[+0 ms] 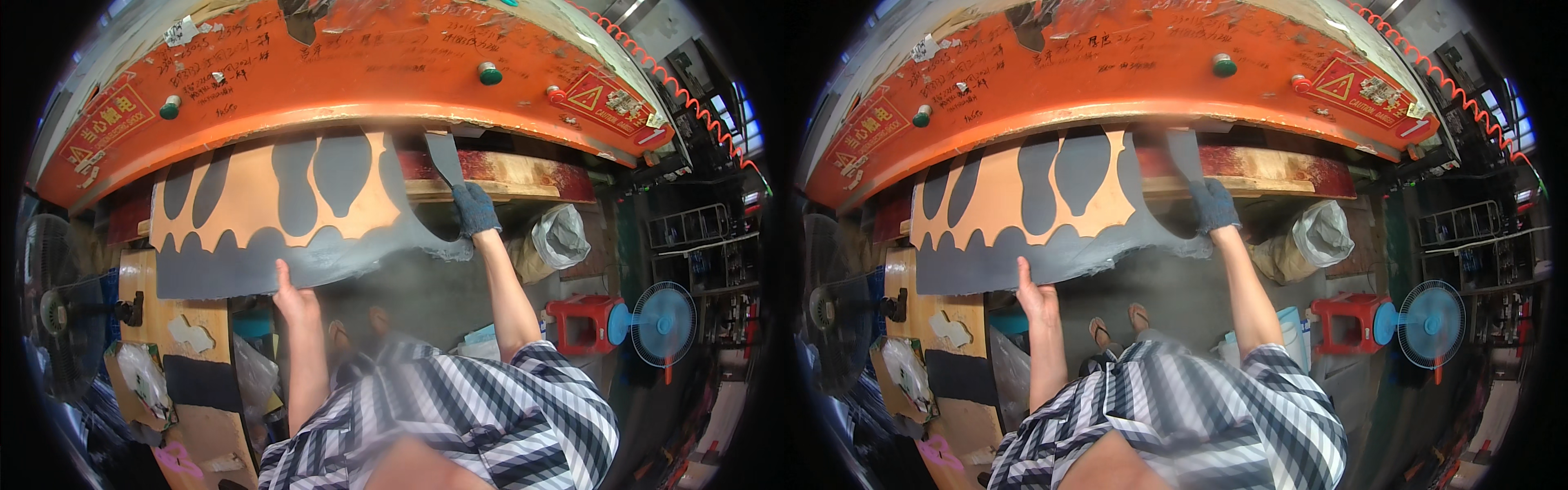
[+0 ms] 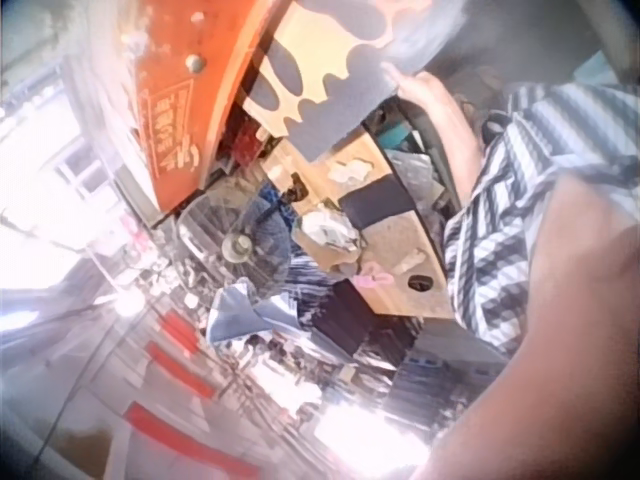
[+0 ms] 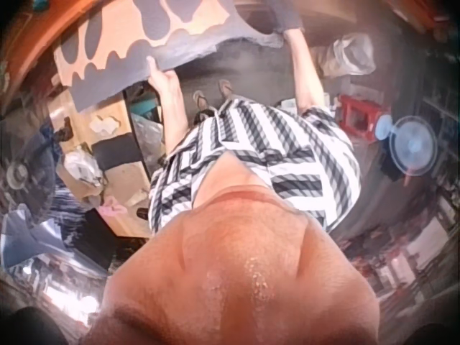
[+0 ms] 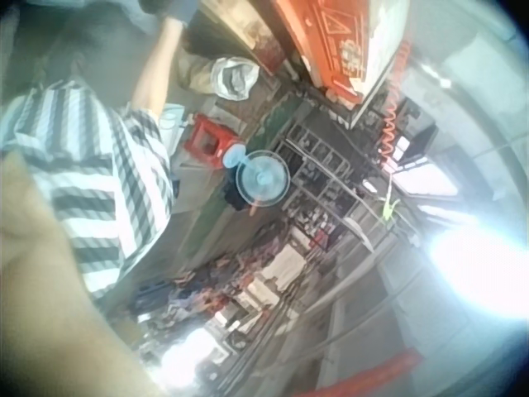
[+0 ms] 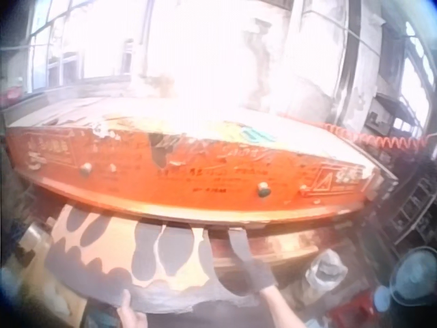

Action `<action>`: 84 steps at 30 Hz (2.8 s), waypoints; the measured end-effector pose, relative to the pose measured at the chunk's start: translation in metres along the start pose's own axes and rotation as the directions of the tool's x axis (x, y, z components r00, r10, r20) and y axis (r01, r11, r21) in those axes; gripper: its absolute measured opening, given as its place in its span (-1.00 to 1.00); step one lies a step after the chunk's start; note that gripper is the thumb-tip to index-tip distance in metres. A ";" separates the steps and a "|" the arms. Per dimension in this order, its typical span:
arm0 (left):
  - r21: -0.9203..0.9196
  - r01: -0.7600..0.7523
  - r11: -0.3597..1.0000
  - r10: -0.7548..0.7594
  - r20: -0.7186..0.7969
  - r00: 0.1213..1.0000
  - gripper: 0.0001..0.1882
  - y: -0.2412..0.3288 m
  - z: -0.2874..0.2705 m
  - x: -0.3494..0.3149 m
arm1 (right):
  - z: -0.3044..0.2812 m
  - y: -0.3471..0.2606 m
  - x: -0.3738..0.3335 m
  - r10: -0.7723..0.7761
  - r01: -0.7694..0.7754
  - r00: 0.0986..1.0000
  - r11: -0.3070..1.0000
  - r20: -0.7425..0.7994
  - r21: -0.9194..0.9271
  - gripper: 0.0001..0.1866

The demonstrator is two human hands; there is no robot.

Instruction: The person places a large sheet of black rubber onto a hydraulic cutting press, aligns it, and operates the machine to cut out multiple insole shapes. After cutting, the person removes the insoles and scrap pieces, trims edges with scissors, and places the finished insoles into a plastic bag.

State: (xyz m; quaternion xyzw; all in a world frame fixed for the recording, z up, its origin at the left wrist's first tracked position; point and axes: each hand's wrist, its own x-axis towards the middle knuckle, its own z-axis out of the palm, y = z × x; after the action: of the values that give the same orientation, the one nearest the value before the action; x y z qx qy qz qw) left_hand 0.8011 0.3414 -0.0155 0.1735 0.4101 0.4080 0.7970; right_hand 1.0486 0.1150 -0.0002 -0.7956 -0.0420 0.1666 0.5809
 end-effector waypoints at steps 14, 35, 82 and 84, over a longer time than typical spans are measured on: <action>0.166 0.101 0.981 -0.106 0.021 0.994 -0.66 0.162 -0.161 0.052 | 0.098 0.046 -0.210 0.041 -0.037 0.914 0.999 0.403 -0.016 -0.80; 0.192 0.151 0.970 -0.127 -0.135 0.983 -0.61 0.146 -0.281 0.067 | 0.096 0.022 0.000 0.161 -0.384 0.922 0.518 0.353 0.764 -0.39; 0.041 -0.972 -0.232 -0.037 0.998 0.051 -0.56 0.033 0.157 0.008 | 0.107 -0.006 -0.011 0.031 -0.512 0.858 0.131 0.513 0.849 -0.63; 0.272 -0.960 -0.071 0.063 0.962 0.268 -0.58 0.042 0.145 0.003 | 0.108 -0.001 -0.008 -0.009 -0.478 0.869 0.249 0.495 0.843 -0.65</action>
State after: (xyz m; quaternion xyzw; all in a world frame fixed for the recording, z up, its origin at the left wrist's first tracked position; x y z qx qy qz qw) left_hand 0.8958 0.3779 0.0965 0.8996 0.0669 0.2913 0.3184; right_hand 1.0071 0.2117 -0.0262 -0.2347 0.0700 0.4044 0.8812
